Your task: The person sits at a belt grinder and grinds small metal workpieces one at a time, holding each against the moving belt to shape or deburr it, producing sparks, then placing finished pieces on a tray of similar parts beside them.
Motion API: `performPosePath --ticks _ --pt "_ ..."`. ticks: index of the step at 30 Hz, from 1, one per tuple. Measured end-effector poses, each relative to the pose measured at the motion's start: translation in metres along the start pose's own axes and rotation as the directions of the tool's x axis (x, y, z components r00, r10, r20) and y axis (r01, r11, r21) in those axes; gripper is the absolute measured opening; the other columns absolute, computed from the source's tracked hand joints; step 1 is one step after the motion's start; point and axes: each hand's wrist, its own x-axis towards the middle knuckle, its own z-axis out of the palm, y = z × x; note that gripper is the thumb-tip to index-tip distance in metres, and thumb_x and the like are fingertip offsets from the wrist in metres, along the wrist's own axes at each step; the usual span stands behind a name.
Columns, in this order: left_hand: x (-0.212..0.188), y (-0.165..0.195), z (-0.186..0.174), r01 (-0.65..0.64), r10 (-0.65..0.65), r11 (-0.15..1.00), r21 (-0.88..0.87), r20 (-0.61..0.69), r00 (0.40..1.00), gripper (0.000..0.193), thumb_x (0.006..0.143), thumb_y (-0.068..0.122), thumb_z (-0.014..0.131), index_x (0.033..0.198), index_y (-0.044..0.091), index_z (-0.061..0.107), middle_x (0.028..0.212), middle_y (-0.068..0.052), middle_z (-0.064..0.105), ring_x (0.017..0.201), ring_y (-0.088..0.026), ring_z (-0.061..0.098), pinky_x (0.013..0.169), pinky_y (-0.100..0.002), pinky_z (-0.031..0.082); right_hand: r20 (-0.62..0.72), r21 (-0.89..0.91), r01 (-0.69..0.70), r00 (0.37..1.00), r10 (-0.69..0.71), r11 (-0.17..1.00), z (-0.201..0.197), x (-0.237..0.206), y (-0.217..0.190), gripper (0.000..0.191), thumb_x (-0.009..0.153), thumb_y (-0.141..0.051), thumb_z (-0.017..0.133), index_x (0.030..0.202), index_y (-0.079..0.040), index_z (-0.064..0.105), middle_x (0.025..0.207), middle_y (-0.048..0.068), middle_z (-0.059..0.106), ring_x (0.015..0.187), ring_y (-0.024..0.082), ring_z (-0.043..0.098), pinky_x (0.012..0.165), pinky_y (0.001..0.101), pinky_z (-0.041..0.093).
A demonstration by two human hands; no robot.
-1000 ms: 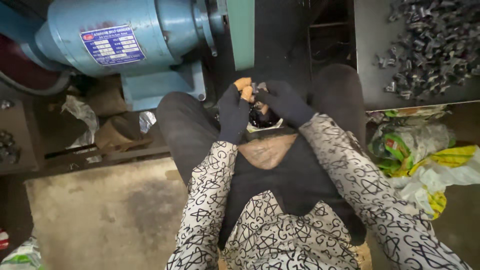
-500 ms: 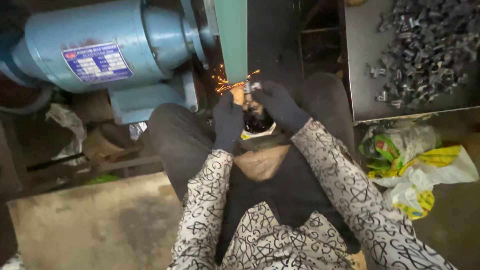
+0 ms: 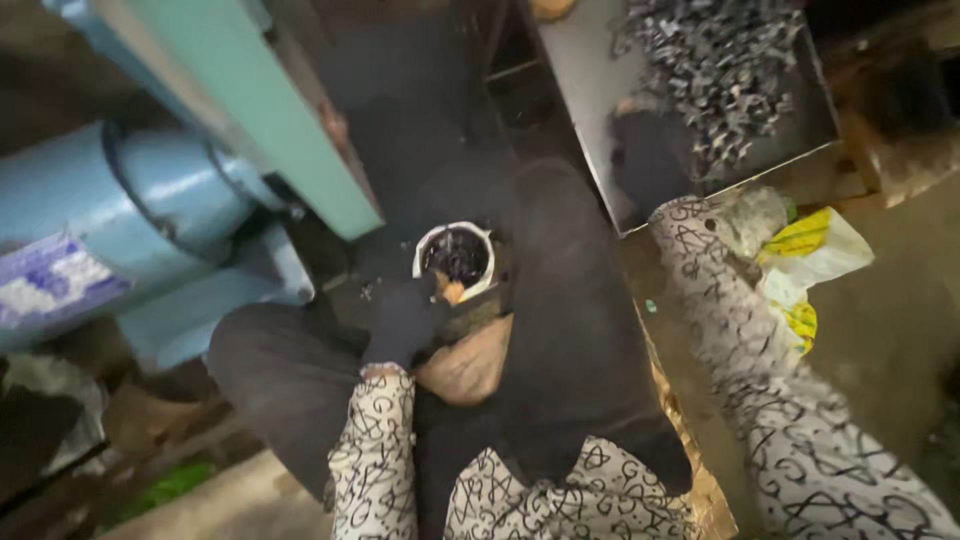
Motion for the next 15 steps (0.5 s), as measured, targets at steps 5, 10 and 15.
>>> performPosePath --ticks 5,10,15 --pt "0.010 0.016 0.005 -0.003 -0.013 0.930 -0.367 -0.040 0.999 0.039 0.094 0.042 0.065 0.117 0.011 0.072 0.111 -0.016 0.075 0.104 -0.029 0.070 0.088 -0.042 0.052 -0.082 -0.477 0.345 0.898 -0.432 0.808 0.012 0.026 0.018 0.022 0.097 -0.026 0.068 0.105 -0.006 0.062 0.098 0.020 0.067 0.095 0.040 0.064 0.084 0.0499 0.051" --pt "0.026 0.011 0.014 0.036 -0.079 0.160 -0.986 0.024 0.997 0.044 0.101 0.041 0.056 0.123 0.004 0.069 0.115 -0.011 0.072 0.102 -0.022 0.069 0.090 -0.037 0.053 -0.038 0.101 0.373 0.928 -0.371 0.922 0.091 -0.044 -0.110 0.019 0.095 -0.021 0.063 0.107 -0.007 0.066 0.095 0.016 0.070 0.087 0.035 0.067 0.079 0.0478 0.052" --pt "0.008 -0.009 0.024 -0.227 -0.279 0.684 -0.693 -0.536 0.797 0.028 0.101 0.022 0.063 0.117 0.000 0.070 0.110 -0.009 0.073 0.101 -0.018 0.067 0.092 -0.032 0.053 0.282 0.186 0.484 0.808 -0.518 0.855 0.141 -0.149 -0.144 0.015 0.096 -0.015 0.057 0.104 -0.007 0.068 0.094 0.014 0.072 0.086 0.030 0.069 0.076 0.0426 0.054"
